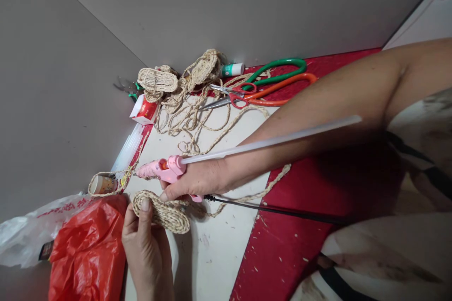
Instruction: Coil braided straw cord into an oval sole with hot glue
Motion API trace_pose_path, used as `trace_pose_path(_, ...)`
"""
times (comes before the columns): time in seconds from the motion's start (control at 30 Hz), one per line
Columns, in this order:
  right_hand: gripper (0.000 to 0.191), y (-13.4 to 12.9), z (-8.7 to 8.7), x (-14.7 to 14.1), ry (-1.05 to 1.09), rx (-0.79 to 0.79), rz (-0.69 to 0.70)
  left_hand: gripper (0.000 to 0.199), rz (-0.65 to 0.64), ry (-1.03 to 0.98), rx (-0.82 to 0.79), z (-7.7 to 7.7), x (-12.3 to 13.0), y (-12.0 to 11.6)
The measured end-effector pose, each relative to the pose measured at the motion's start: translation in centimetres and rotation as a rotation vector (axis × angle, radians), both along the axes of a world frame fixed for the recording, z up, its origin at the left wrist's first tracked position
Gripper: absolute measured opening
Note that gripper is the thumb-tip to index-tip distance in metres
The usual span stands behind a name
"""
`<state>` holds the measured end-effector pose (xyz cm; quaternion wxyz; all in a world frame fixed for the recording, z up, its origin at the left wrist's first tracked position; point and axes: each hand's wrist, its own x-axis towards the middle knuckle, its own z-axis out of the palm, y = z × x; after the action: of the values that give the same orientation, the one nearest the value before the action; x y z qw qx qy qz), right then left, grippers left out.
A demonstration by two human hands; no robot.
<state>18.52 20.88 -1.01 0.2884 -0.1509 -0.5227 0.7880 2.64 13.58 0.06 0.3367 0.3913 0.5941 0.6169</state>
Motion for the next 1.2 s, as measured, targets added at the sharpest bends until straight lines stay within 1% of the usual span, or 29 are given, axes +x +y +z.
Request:
trace_pose_path(0.13, 0.020, 0.0, 0.0, 0.1, -0.047, -0.040, 0.047, 0.021, -0.002, 0.015, 0.002, -0.3, 0.2, 0.0)
trace_pose_path(0.23, 0.023, -0.1, -0.1, 0.1, -0.030, -0.065, 0.065, 0.022, 0.010, 0.004, 0.004, -0.1, 0.6, -0.1)
trace_pose_path(0.4, 0.019, 0.1, 0.1, -0.2, -0.018, -0.198, -0.014, 0.016, -0.053, -0.035, -0.009, 0.3, 1.2, -0.2)
trace_pose_path(0.47, 0.019, 0.2, 0.1, -0.4, -0.001, -0.215, -0.032, 0.015, -0.064, -0.043, 0.001, 0.2, 1.2, -0.3)
trace_pose_path(0.63, 0.025, 0.4, -0.5, -0.7, 0.072, -0.212, 0.005, 0.017, -0.042, -0.038, -0.021, -0.1, 1.0, -0.5)
trace_pose_path(0.73, 0.028, 0.4, -0.8, -0.8, 0.080, -0.204, 0.026, 0.018, -0.042, -0.027, -0.021, -0.2, 1.0, -0.5)
trace_pose_path(0.93, 0.032, 0.1, -0.9, -0.9, 0.112, -0.335, 0.074, 0.017, -0.057, -0.044, -0.016, -0.4, 1.2, -0.2)
trace_pose_path(1.0, 0.032, 0.1, -0.8, -0.9, 0.129, -0.326, 0.074, 0.015, -0.059, -0.050, -0.016, -0.4, 1.4, -0.1)
trace_pose_path(1.13, 0.028, 0.1, -0.7, -0.5, 0.176, -0.201, 0.033, 0.016, -0.043, -0.025, 0.026, 0.0, 1.6, 0.1)
trace_pose_path(1.2, 0.025, 0.1, -0.7, -0.4, 0.136, -0.147, 0.027, 0.017, -0.024, -0.019, 0.044, 0.1, 1.6, 0.2)
